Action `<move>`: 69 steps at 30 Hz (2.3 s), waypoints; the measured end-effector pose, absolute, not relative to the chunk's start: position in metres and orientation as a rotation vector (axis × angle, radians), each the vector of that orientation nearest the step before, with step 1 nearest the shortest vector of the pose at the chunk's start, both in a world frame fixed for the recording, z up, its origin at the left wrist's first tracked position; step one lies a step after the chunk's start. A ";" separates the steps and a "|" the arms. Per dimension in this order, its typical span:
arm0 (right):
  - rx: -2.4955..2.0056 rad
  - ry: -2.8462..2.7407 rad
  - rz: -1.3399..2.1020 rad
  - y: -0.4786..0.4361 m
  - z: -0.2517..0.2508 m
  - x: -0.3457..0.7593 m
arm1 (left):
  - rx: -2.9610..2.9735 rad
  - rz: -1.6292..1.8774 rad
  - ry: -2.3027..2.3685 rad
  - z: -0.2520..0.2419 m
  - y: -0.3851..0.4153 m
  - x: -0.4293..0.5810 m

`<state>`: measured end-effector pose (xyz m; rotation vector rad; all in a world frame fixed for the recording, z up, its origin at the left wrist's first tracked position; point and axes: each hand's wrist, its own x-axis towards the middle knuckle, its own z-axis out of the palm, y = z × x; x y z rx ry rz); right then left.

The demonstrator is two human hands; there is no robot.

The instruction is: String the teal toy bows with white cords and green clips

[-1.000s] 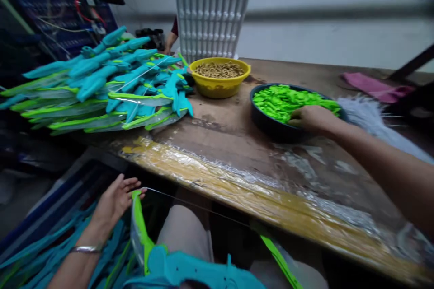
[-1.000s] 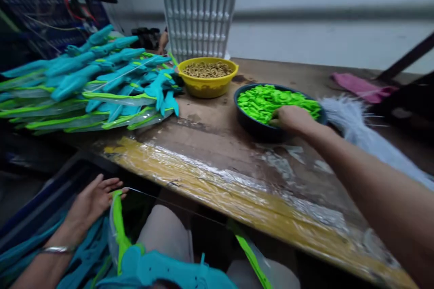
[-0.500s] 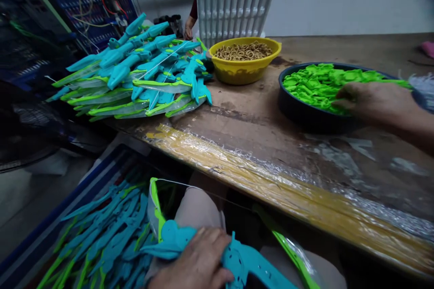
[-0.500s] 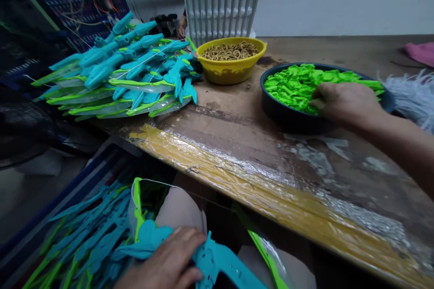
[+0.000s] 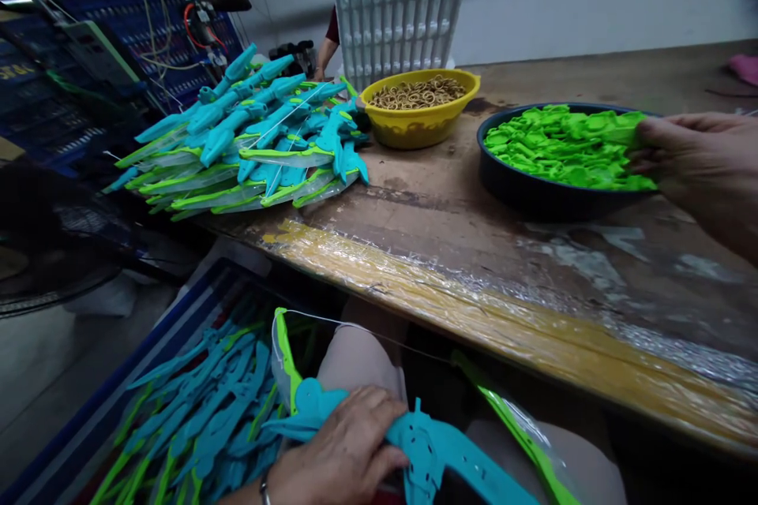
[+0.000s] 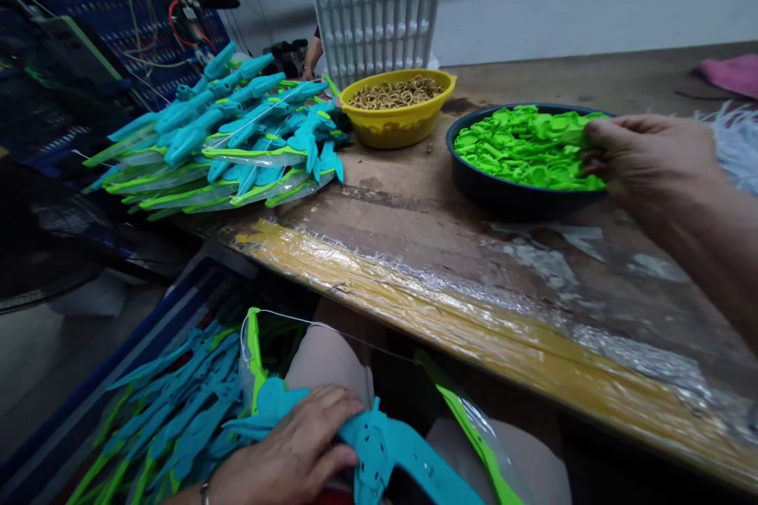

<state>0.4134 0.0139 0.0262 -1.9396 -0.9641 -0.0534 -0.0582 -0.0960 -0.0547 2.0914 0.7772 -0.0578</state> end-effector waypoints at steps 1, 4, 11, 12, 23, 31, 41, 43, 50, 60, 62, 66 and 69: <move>-1.894 -0.918 0.013 0.015 0.029 0.410 | 2.093 -0.052 0.769 -0.056 -0.098 -0.061; -1.756 -0.759 0.189 0.017 0.040 0.399 | 2.098 -0.065 0.758 -0.064 -0.102 -0.069; -1.585 -0.873 0.695 -0.049 0.041 0.319 | 1.785 -0.459 0.773 -0.074 -0.064 -0.038; -1.574 -0.901 0.775 -0.066 0.035 0.303 | 1.705 -0.521 0.718 -0.076 -0.055 -0.030; -1.498 -0.684 1.040 -0.234 -0.003 0.196 | 1.138 -0.497 0.499 -0.062 -0.078 0.013; -1.507 -0.586 0.696 -0.281 0.008 0.175 | 1.077 -0.323 0.409 -0.027 -0.098 0.051; -1.346 -0.486 0.553 -0.267 0.018 0.172 | 1.272 0.062 0.378 0.015 -0.088 0.081; -1.360 -0.466 0.472 -0.260 0.020 0.172 | 1.288 0.123 0.392 0.020 -0.086 0.083; -1.409 -0.936 0.135 -0.235 0.028 0.188 | 1.296 0.236 0.453 0.014 -0.081 0.083; -1.727 -1.472 -0.319 -0.215 0.037 0.218 | 1.145 0.392 0.530 0.016 -0.077 0.091; -1.717 -1.395 -0.242 -0.213 0.041 0.218 | 1.128 0.416 0.507 0.016 -0.075 0.092; -1.609 -1.014 -0.021 -0.209 0.045 0.213 | 1.124 0.475 0.507 0.012 -0.074 0.096; -1.433 -0.692 0.264 -0.201 0.043 0.205 | 1.118 0.521 0.534 0.010 -0.074 0.099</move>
